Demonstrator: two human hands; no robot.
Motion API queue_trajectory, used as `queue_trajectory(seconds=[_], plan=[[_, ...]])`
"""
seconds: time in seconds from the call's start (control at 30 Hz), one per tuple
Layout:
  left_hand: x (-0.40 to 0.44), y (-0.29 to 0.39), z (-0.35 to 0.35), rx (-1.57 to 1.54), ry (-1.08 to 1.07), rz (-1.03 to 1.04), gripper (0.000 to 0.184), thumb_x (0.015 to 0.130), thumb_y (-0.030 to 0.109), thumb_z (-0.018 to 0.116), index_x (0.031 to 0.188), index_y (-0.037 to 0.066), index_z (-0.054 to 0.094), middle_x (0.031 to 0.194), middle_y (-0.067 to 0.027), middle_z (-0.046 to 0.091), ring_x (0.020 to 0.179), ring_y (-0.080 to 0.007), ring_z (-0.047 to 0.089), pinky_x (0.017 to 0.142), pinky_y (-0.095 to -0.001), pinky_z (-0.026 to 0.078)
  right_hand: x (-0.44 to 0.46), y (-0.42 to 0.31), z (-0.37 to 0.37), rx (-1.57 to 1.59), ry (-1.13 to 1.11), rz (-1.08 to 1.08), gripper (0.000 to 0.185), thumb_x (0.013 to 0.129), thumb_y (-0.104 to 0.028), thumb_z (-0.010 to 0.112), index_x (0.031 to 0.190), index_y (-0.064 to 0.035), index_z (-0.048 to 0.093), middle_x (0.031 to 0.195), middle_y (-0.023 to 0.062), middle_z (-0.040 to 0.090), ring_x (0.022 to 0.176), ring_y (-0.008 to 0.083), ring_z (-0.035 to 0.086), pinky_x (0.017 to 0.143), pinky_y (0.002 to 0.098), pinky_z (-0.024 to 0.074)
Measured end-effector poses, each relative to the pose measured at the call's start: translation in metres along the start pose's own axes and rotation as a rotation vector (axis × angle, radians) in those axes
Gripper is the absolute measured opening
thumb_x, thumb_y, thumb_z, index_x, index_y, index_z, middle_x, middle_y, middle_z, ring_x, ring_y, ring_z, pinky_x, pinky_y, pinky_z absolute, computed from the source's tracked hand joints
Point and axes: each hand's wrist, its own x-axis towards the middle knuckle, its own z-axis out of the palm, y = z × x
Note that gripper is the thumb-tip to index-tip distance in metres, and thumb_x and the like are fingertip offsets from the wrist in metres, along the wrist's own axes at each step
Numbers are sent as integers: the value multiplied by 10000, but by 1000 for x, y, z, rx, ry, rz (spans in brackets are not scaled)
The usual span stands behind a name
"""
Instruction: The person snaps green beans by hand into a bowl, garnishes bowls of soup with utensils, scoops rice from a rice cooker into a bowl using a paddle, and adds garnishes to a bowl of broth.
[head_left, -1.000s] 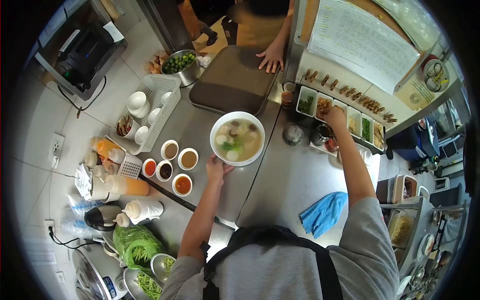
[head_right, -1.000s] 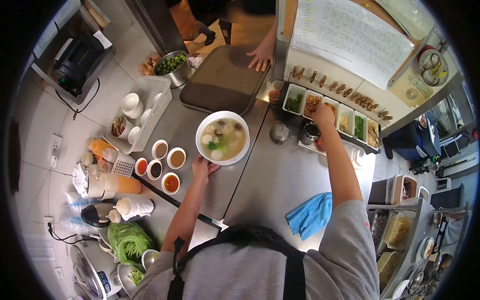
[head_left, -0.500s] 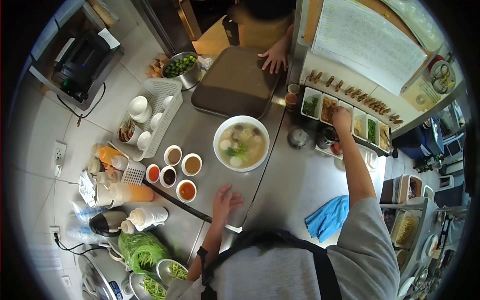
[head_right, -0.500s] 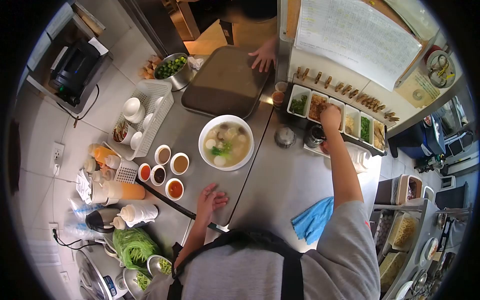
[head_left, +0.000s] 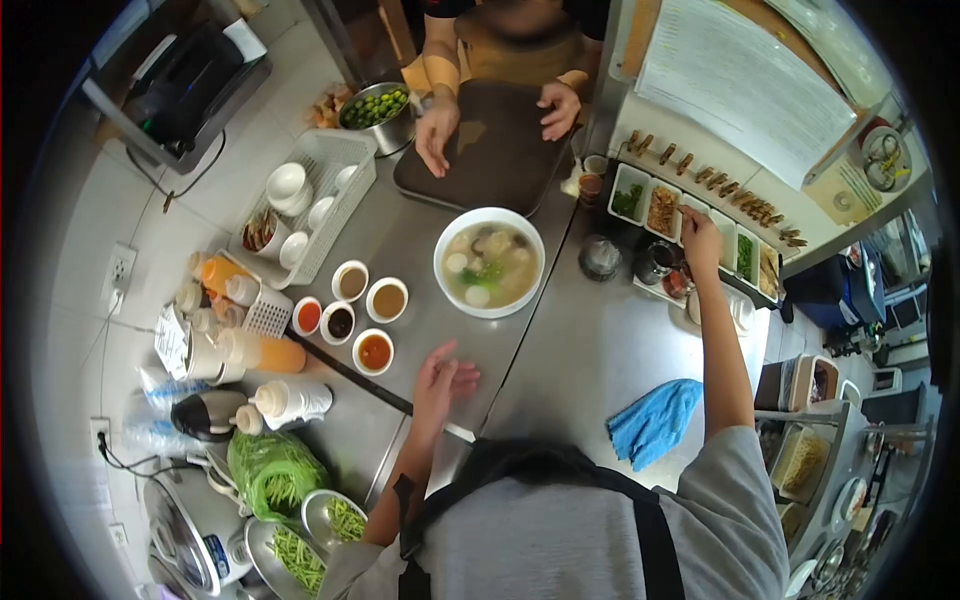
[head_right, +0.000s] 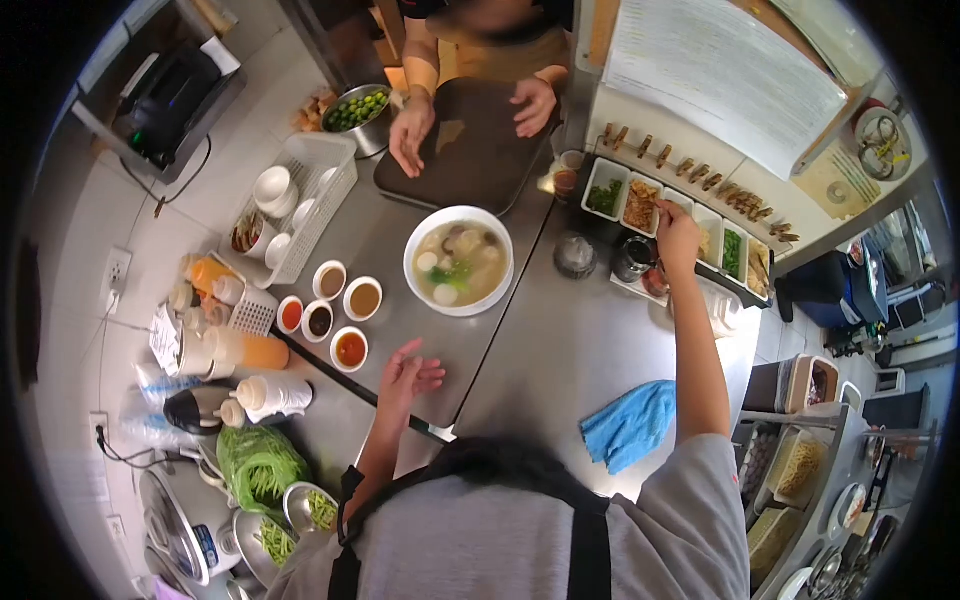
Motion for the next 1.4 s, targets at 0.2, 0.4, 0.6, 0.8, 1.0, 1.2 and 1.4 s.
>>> queue_trajectory(seconds=[0.2, 0.4, 0.6, 0.8, 1.0, 1.2, 1.4], plan=[[-13, -2, -3, -12, 24, 43, 343, 970, 118, 447, 1310, 77, 448, 991, -119, 623, 876, -195, 644, 743, -299, 540, -54, -110, 17, 182, -249, -396, 197, 861, -109, 594, 1029, -93, 696, 859, 163, 665, 746, 299, 636, 698, 344, 494], [-27, 19, -14, 60, -17, 146, 339, 968, 99, 447, 1306, 75, 447, 999, -104, 634, 872, -176, 641, 754, -283, 528, -62, -155, 50, -229, -282, -722, 253, 797, -81, 525, 982, -128, 690, 909, 133, 647, 777, 298, 655, 696, 395, 532], [-66, 69, -100, 307, 141, 409, 210, 962, 174, 505, 1079, 32, 605, 886, -62, 651, 821, -127, 631, 725, -261, 504, 11, -70, -21, -676, -288, -472, 219, 826, -215, 523, 917, -124, 700, 746, 166, 667, 732, 350, 654, 671, 455, 511], [-59, 296, -95, 876, 561, 967, 255, 964, 191, 479, 941, -17, 625, 831, -126, 674, 795, -222, 651, 726, -304, 490, 40, 53, 57, -778, -367, -214, 271, 864, -158, 540, 1096, -56, 637, 1093, 223, 605, 965, 359, 625, 837, 421, 504], [-15, 491, -53, 1146, 942, 1760, 289, 838, 124, 611, 1126, 94, 615, 1069, -170, 586, 1027, -356, 563, 922, -410, 447, -10, -19, 2, -387, -147, -266, 298, 795, -136, 630, 1060, -1, 643, 1118, 245, 571, 1145, 370, 466, 907, 439, 434], [28, 571, -45, 974, 1195, 1507, 339, 760, 192, 648, 1092, 134, 670, 894, -170, 649, 900, -331, 619, 812, -390, 492, -131, -85, -40, 296, -89, -306, 134, 790, -44, 644, 914, -7, 680, 864, 137, 671, 857, 280, 617, 848, 378, 456], [-6, 349, -34, 915, 596, 1365, 499, 754, -1, 616, 1231, 146, 614, 951, -95, 647, 648, -116, 553, 670, -262, 478, -218, -114, -16, 695, -86, 66, 355, 749, -145, 790, 566, -25, 511, 539, 11, 486, 534, 77, 401, 494, 250, 330]])
